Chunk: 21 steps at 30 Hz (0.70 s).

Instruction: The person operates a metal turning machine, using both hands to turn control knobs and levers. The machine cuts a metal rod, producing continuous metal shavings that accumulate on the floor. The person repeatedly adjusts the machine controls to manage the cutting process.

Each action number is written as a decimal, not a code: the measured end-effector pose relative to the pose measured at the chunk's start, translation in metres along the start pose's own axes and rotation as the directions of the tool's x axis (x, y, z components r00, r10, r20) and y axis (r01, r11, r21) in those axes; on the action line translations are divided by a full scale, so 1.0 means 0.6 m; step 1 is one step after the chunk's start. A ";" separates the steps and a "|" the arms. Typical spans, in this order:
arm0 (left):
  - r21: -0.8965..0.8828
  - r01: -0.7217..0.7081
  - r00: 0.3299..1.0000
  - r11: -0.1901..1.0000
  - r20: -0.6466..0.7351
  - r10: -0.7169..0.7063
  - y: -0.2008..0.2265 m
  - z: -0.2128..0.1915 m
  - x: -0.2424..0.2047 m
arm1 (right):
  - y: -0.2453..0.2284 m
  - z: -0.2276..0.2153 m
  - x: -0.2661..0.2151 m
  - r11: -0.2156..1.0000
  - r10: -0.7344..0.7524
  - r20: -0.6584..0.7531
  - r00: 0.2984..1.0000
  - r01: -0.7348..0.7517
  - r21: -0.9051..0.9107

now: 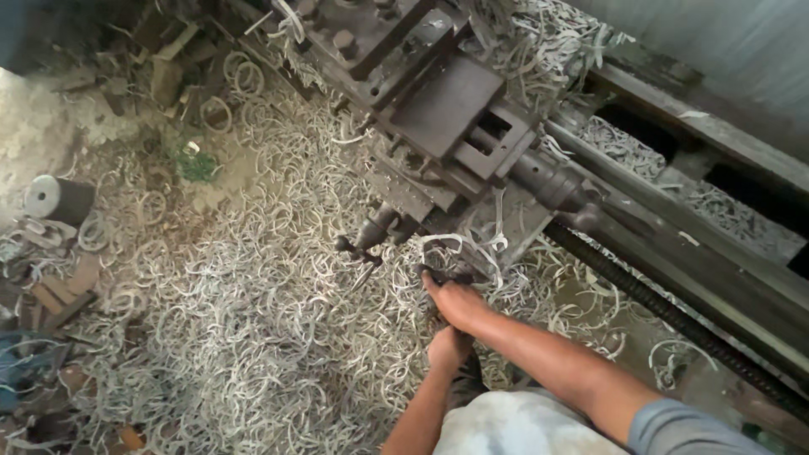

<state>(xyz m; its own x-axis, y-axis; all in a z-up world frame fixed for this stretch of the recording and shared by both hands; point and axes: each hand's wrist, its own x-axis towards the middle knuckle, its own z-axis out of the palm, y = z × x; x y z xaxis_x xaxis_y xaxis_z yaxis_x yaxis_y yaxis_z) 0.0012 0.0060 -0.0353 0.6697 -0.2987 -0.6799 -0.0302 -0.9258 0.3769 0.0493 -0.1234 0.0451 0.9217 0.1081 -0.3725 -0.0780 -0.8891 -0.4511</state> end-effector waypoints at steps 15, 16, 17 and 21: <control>0.132 0.060 0.859 0.989 -0.512 0.016 0.027 -0.053 -0.021 | 0.022 0.094 0.189 0.997 0.069 0.101 0.993 -0.064 -0.053; 0.131 0.064 0.859 0.989 -0.512 0.012 0.023 -0.055 -0.015 | 0.021 0.093 0.197 0.994 0.100 0.146 0.984 -0.093 -0.054; 0.127 0.068 0.858 0.989 -0.513 0.007 0.020 -0.055 -0.011 | 0.021 0.090 0.205 0.991 0.132 0.191 0.973 -0.122 -0.059; 0.122 0.023 0.849 0.992 -0.526 0.045 0.006 -0.069 0.008 | 0.010 0.065 0.236 0.981 0.194 0.327 0.925 -0.181 -0.070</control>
<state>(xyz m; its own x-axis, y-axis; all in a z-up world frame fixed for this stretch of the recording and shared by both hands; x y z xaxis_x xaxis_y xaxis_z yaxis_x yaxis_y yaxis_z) 0.0353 0.0109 -0.0113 0.9578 -0.1733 -0.2293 -0.1051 -0.9537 0.2818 0.1645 -0.0962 -0.0417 0.7133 0.0733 -0.6971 -0.2167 -0.9227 -0.3188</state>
